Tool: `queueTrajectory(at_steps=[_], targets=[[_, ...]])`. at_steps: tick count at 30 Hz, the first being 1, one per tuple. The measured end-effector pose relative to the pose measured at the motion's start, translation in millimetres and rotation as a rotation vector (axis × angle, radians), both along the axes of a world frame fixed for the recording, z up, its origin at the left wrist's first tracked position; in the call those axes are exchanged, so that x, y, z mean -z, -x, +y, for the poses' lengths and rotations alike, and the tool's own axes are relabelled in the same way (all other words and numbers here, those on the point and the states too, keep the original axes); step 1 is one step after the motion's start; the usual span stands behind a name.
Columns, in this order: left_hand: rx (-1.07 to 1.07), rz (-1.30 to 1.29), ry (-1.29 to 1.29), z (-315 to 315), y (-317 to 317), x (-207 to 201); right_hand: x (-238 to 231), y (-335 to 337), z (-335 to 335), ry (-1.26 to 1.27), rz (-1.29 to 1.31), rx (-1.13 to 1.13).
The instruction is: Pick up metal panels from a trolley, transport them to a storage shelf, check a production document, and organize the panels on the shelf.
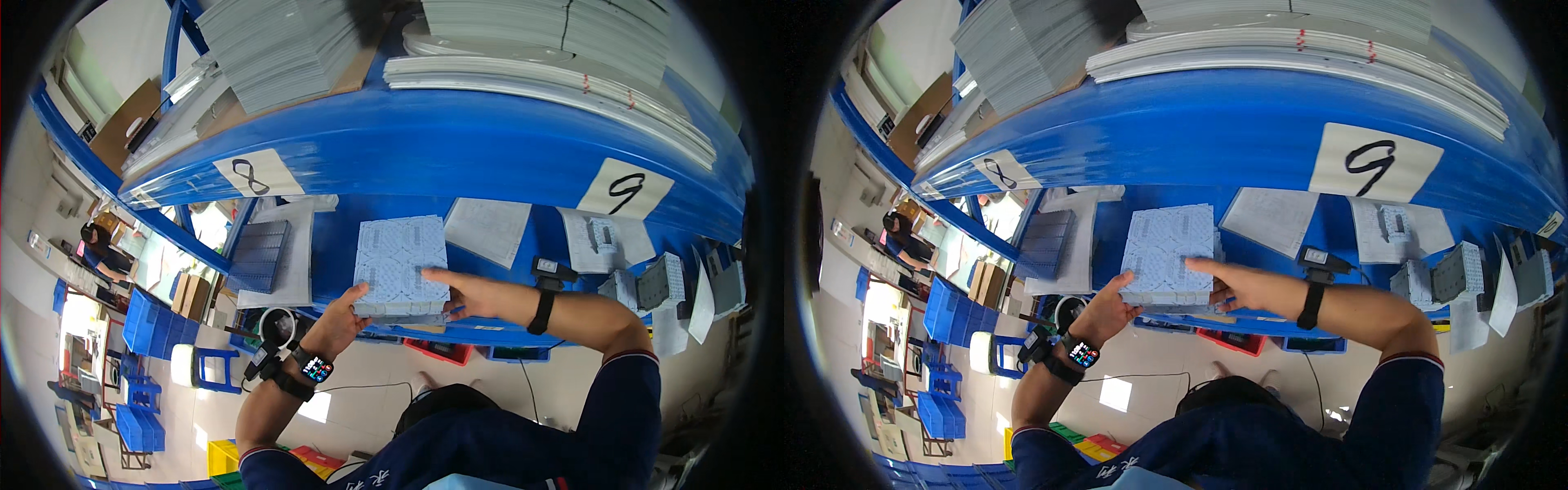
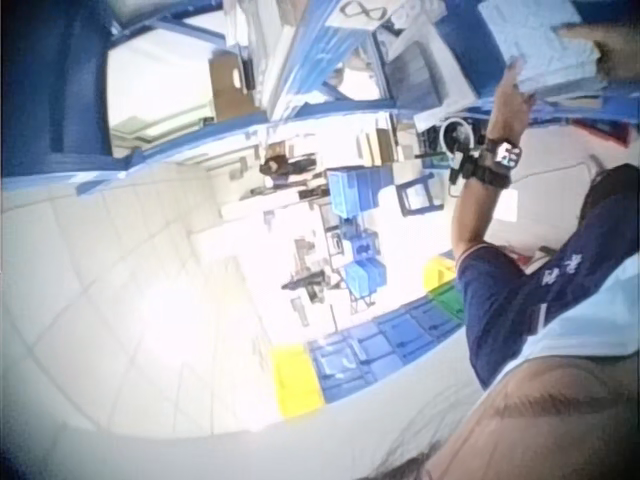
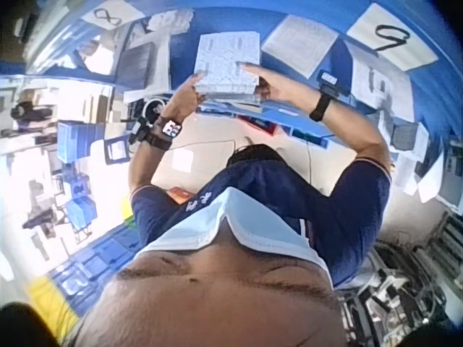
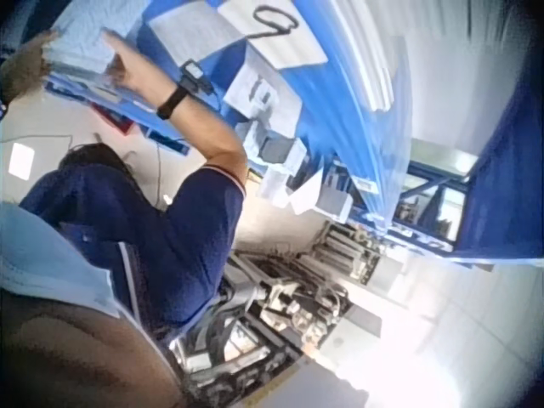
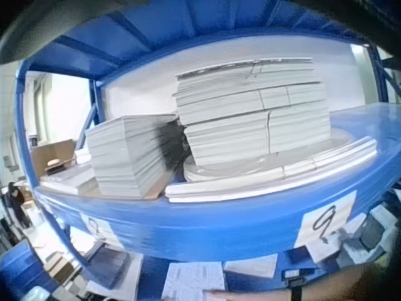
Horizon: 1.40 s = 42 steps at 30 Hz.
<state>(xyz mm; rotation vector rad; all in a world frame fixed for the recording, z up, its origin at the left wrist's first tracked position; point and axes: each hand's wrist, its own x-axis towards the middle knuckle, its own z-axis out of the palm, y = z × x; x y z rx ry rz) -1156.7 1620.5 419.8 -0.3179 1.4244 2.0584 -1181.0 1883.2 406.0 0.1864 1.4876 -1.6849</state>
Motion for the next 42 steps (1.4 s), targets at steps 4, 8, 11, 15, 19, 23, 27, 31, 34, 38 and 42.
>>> queueTrajectory(at_steps=[4,8,11,15,19,23,27,31,34,38,42], targets=[[0.046,0.04,0.024,-10.1,10.0,13.2,-20.8,31.6,48.2,-0.192,0.058,-0.186],[0.116,0.207,0.142,-34.5,17.5,42.9,-16.5,36.3,63.4,-0.29,0.227,0.006],[0.162,0.193,0.245,-35.8,18.7,40.5,1.7,21.6,52.0,-0.273,0.243,-0.039],[0.28,0.626,0.51,-77.5,28.8,30.0,20.7,18.1,45.0,-0.226,0.369,0.115],[-0.062,0.559,0.599,-59.2,53.6,-1.0,51.0,21.9,35.4,-0.024,0.405,0.687],[-0.075,0.169,0.184,-53.2,89.5,55.5,42.4,25.8,-13.0,0.03,0.288,0.728],[0.083,0.08,0.044,-3.5,86.4,45.1,43.6,33.1,-23.5,0.19,0.057,0.655],[0.108,0.026,-0.042,7.1,78.9,24.5,53.9,36.3,-33.0,0.294,0.109,0.628],[0.107,0.022,-0.067,16.1,71.5,15.1,42.8,30.1,-37.0,0.498,0.147,0.556],[0.113,0.049,-0.112,15.4,72.4,26.4,42.5,33.5,-39.1,0.561,0.057,0.563],[0.09,0.052,-0.186,5.1,76.8,37.5,54.1,38.0,-41.3,0.486,0.135,0.553]])
